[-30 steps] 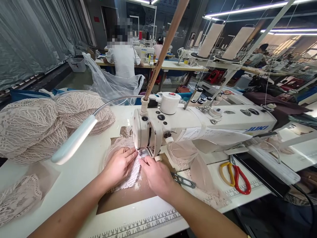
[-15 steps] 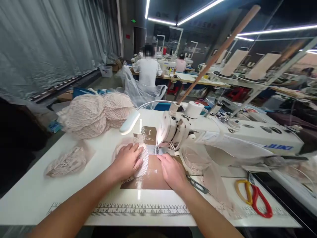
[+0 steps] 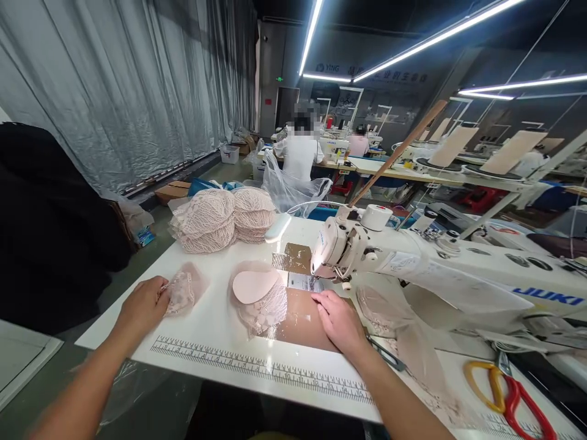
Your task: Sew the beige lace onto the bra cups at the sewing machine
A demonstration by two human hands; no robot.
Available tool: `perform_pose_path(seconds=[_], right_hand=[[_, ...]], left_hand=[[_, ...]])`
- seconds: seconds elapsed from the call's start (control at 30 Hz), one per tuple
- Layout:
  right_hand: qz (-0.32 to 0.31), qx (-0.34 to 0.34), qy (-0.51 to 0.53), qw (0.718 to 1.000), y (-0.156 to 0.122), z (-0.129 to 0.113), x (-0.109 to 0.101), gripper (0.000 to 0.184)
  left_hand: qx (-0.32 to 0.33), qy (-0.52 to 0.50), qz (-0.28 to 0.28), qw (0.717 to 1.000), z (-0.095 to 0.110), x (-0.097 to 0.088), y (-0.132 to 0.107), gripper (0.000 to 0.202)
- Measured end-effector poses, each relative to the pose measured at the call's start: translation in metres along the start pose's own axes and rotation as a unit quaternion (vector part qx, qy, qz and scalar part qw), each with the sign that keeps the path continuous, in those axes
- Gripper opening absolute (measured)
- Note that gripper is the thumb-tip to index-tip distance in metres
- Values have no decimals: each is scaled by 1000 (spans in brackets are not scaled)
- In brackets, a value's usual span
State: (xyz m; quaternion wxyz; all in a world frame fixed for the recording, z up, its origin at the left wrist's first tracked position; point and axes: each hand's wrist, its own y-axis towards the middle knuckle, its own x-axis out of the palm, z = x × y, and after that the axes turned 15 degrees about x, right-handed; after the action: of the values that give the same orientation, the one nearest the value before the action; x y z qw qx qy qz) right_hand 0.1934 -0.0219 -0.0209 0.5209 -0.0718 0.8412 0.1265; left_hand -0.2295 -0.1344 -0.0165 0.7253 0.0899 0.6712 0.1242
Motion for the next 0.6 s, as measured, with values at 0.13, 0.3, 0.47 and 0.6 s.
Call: perform_pose_path(seconds=[0.13, 0.3, 0.47, 0.6], right_hand=[[-4, -18, 122, 992, -5, -2, -14, 32], [-123, -16, 259, 958, -23, -32, -38, 32], [-321, 16, 489, 811, -42, -80, -18, 71], [-435, 5, 586, 684, -58, -101, 6, 65]], left_hand=[[-52, -100, 37, 993, 17, -1, -26, 22], [-29, -391, 82, 916, 39, -22, -53, 30], [140, -580, 50, 801, 81, -53, -51, 26], [222, -617, -29, 755, 121, -64, -39, 30]])
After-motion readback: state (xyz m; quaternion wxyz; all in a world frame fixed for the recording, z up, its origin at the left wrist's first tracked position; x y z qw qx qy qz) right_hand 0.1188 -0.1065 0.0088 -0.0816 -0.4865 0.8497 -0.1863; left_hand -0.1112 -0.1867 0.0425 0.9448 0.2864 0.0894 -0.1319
